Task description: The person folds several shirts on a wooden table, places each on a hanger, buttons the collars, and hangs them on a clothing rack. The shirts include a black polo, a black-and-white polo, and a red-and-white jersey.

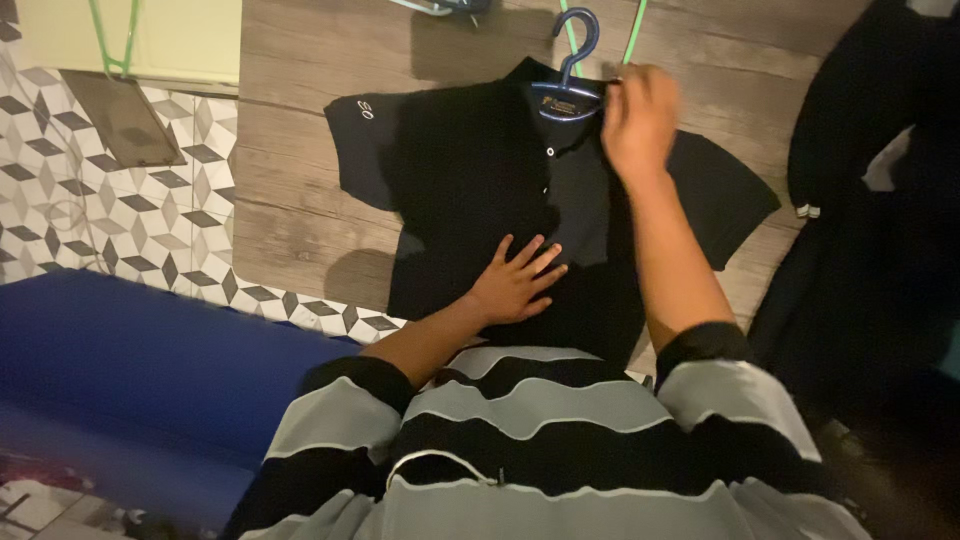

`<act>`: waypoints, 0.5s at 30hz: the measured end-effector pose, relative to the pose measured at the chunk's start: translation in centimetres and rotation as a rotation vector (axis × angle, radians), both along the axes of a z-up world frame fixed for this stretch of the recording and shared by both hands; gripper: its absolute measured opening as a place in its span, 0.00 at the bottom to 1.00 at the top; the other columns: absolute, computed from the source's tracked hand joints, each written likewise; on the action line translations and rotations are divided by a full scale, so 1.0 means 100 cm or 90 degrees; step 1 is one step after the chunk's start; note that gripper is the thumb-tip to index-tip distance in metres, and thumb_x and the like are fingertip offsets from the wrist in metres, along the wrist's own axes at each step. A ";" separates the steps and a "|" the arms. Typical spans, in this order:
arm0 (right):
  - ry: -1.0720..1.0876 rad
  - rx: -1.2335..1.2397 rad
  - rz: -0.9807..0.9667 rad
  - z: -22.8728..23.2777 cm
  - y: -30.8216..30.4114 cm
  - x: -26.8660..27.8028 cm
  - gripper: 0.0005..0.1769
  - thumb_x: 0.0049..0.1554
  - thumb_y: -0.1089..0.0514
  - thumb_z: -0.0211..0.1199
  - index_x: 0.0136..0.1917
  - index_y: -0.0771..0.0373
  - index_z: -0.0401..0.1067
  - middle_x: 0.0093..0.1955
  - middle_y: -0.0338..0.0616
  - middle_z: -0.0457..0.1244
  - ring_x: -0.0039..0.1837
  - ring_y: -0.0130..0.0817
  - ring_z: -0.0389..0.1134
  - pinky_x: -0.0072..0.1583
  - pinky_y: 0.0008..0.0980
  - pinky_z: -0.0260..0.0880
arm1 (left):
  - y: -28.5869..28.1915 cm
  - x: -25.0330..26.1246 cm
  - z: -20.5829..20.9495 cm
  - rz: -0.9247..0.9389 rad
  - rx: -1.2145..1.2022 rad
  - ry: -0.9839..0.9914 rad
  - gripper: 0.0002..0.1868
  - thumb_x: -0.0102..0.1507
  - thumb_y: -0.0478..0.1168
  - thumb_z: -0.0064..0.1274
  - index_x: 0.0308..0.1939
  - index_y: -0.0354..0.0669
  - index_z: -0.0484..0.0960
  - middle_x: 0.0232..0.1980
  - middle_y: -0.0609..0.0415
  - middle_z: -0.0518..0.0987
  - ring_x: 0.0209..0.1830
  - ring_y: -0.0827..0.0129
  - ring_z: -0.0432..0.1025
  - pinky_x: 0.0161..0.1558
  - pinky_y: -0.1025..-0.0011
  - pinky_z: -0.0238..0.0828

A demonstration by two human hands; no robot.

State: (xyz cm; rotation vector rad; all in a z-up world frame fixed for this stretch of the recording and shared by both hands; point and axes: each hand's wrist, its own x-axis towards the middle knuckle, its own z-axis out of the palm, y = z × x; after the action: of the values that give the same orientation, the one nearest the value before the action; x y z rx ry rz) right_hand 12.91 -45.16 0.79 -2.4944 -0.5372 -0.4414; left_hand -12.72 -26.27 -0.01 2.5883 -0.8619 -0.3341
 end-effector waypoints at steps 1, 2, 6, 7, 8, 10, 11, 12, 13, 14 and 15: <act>0.031 -0.004 -0.054 0.001 -0.015 -0.005 0.12 0.65 0.63 0.64 0.62 0.64 0.74 0.62 0.56 0.62 0.64 0.58 0.62 0.65 0.53 0.63 | 0.000 0.004 0.000 0.001 -0.005 0.007 0.30 0.68 0.60 0.44 0.71 0.55 0.69 0.79 0.50 0.59 0.79 0.50 0.52 0.68 0.32 0.45; 0.061 -0.008 -0.108 0.002 -0.029 -0.010 0.10 0.66 0.62 0.64 0.61 0.63 0.74 0.60 0.56 0.64 0.63 0.60 0.62 0.64 0.54 0.63 | 0.001 0.011 -0.001 0.013 -0.015 0.020 0.28 0.69 0.58 0.44 0.70 0.52 0.71 0.75 0.49 0.62 0.75 0.50 0.56 0.68 0.35 0.49; 0.111 -0.118 -0.063 0.010 -0.070 -0.019 0.06 0.65 0.58 0.65 0.56 0.59 0.78 0.54 0.53 0.67 0.60 0.59 0.64 0.59 0.54 0.64 | 0.010 0.053 -0.001 0.073 -0.074 0.003 0.21 0.68 0.51 0.48 0.61 0.46 0.77 0.64 0.47 0.73 0.65 0.53 0.65 0.63 0.43 0.59; 0.135 -0.103 -0.032 0.012 -0.078 -0.020 0.08 0.65 0.57 0.66 0.55 0.60 0.77 0.53 0.54 0.67 0.59 0.59 0.65 0.58 0.54 0.65 | 0.014 0.068 0.002 0.093 -0.092 -0.021 0.19 0.67 0.49 0.49 0.58 0.46 0.78 0.62 0.48 0.74 0.63 0.53 0.66 0.62 0.45 0.60; 0.159 -0.089 -0.002 0.013 -0.085 -0.019 0.09 0.64 0.55 0.67 0.55 0.61 0.77 0.52 0.55 0.67 0.57 0.58 0.65 0.56 0.53 0.65 | 0.016 0.089 0.005 0.134 -0.073 -0.072 0.17 0.68 0.46 0.50 0.58 0.45 0.78 0.62 0.48 0.74 0.63 0.53 0.66 0.62 0.45 0.60; 0.215 -0.095 0.010 0.007 -0.095 -0.013 0.09 0.65 0.54 0.68 0.53 0.62 0.77 0.52 0.54 0.66 0.56 0.56 0.66 0.56 0.53 0.66 | 0.022 0.127 0.014 0.236 -0.047 -0.185 0.16 0.68 0.44 0.51 0.58 0.43 0.78 0.62 0.45 0.74 0.64 0.51 0.67 0.63 0.45 0.59; 0.243 -0.099 0.015 0.003 -0.099 -0.011 0.10 0.66 0.53 0.69 0.52 0.62 0.76 0.51 0.54 0.66 0.56 0.55 0.66 0.57 0.52 0.66 | 0.026 0.147 0.018 0.296 -0.042 -0.250 0.18 0.67 0.44 0.51 0.58 0.42 0.78 0.63 0.43 0.74 0.64 0.48 0.66 0.63 0.45 0.59; 0.254 -0.089 -0.019 -0.001 -0.101 -0.010 0.11 0.68 0.52 0.69 0.53 0.61 0.76 0.51 0.53 0.66 0.57 0.54 0.66 0.58 0.51 0.67 | 0.031 0.169 0.021 0.338 -0.056 -0.261 0.21 0.66 0.45 0.51 0.60 0.40 0.77 0.63 0.42 0.74 0.64 0.47 0.67 0.63 0.46 0.59; 0.262 -0.079 -0.051 -0.004 -0.102 -0.006 0.11 0.69 0.51 0.68 0.53 0.61 0.76 0.52 0.52 0.66 0.57 0.53 0.66 0.60 0.50 0.67 | 0.036 0.191 0.023 0.382 -0.070 -0.276 0.24 0.65 0.46 0.50 0.61 0.38 0.76 0.63 0.40 0.74 0.63 0.46 0.67 0.63 0.47 0.59; 0.269 -0.069 -0.084 -0.004 -0.103 -0.004 0.11 0.70 0.51 0.68 0.54 0.60 0.76 0.52 0.51 0.66 0.58 0.52 0.66 0.62 0.49 0.67 | 0.039 0.209 0.025 0.390 -0.038 -0.229 0.24 0.66 0.47 0.50 0.62 0.37 0.75 0.61 0.40 0.74 0.62 0.45 0.67 0.62 0.45 0.59; 0.207 -0.095 -0.095 -0.003 -0.100 -0.005 0.10 0.68 0.53 0.67 0.56 0.61 0.76 0.53 0.52 0.66 0.58 0.53 0.65 0.61 0.50 0.66 | 0.043 0.225 0.026 0.399 -0.005 -0.182 0.25 0.66 0.48 0.50 0.62 0.36 0.74 0.59 0.39 0.74 0.60 0.43 0.67 0.61 0.44 0.58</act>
State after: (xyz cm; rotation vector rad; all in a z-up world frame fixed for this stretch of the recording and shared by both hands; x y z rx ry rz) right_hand 12.43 -55.13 0.46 -2.6872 -0.2627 -0.0463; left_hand 9.80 -21.96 2.55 2.7670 -0.0958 0.2210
